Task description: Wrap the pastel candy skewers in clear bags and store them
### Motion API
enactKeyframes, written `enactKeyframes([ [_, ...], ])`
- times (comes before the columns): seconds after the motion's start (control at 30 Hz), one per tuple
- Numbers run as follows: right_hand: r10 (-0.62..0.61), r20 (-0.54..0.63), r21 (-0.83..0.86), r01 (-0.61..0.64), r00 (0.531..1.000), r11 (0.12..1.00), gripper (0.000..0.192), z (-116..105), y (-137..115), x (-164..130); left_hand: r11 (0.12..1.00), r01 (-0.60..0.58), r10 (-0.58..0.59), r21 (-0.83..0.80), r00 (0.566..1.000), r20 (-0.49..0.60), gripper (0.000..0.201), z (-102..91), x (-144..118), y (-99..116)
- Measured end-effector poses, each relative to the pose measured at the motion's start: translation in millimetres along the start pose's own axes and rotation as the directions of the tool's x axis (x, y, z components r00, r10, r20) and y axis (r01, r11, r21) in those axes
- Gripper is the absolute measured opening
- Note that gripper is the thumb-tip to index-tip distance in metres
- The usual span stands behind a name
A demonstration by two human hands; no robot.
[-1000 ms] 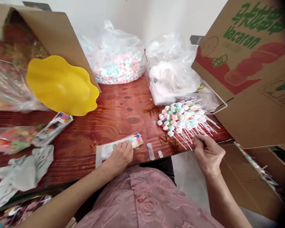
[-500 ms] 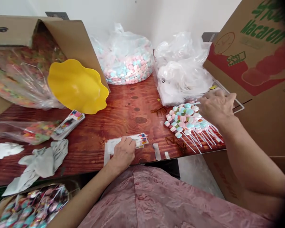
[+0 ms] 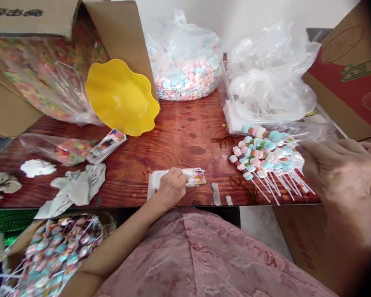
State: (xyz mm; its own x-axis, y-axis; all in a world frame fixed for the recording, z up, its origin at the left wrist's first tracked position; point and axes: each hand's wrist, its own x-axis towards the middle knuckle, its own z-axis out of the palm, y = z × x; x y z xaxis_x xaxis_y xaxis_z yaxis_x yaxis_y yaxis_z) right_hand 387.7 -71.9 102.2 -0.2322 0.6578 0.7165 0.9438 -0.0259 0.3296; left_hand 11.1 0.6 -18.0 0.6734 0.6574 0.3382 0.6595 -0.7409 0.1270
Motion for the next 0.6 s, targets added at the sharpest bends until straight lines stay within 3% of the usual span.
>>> enactKeyframes([
  [0.1, 0.060, 0.034, 0.279, -0.068, 0.998, 0.958, 0.010, -11, -33, -15, 1.000, 0.002, -0.002, -0.007, 1.000, -0.021, 0.022, 0.3, -4, -8],
  [0.2, 0.101, 0.175, 0.568, -0.184, 0.979, 0.802, 0.011, -12, -69, -32, 1.000, 0.020, -0.020, 0.005, 0.999, 0.038, 0.020, -3.5, -11, -10],
  [0.27, 0.144, 0.278, 0.667, -0.299, 0.950, 0.682, 0.013, -9, -87, -43, 0.999, 0.049, -0.049, -0.007, 0.995, 0.083, 0.020, -7.9, -13, -11],
  [0.43, 0.263, 0.532, 0.703, -0.593, 0.805, 0.393, 0.012, 2, -106, -64, 0.959, 0.113, -0.094, -0.260, 0.992, 0.083, 0.020, -10.8, -15, -20],
  [0.6, 0.266, 0.656, 0.676, -0.706, 0.707, 0.209, 0.012, 1, -112, -61, 0.764, 0.256, -0.292, -0.592, 0.956, 0.035, 0.017, -4.8, -13, -30],
])
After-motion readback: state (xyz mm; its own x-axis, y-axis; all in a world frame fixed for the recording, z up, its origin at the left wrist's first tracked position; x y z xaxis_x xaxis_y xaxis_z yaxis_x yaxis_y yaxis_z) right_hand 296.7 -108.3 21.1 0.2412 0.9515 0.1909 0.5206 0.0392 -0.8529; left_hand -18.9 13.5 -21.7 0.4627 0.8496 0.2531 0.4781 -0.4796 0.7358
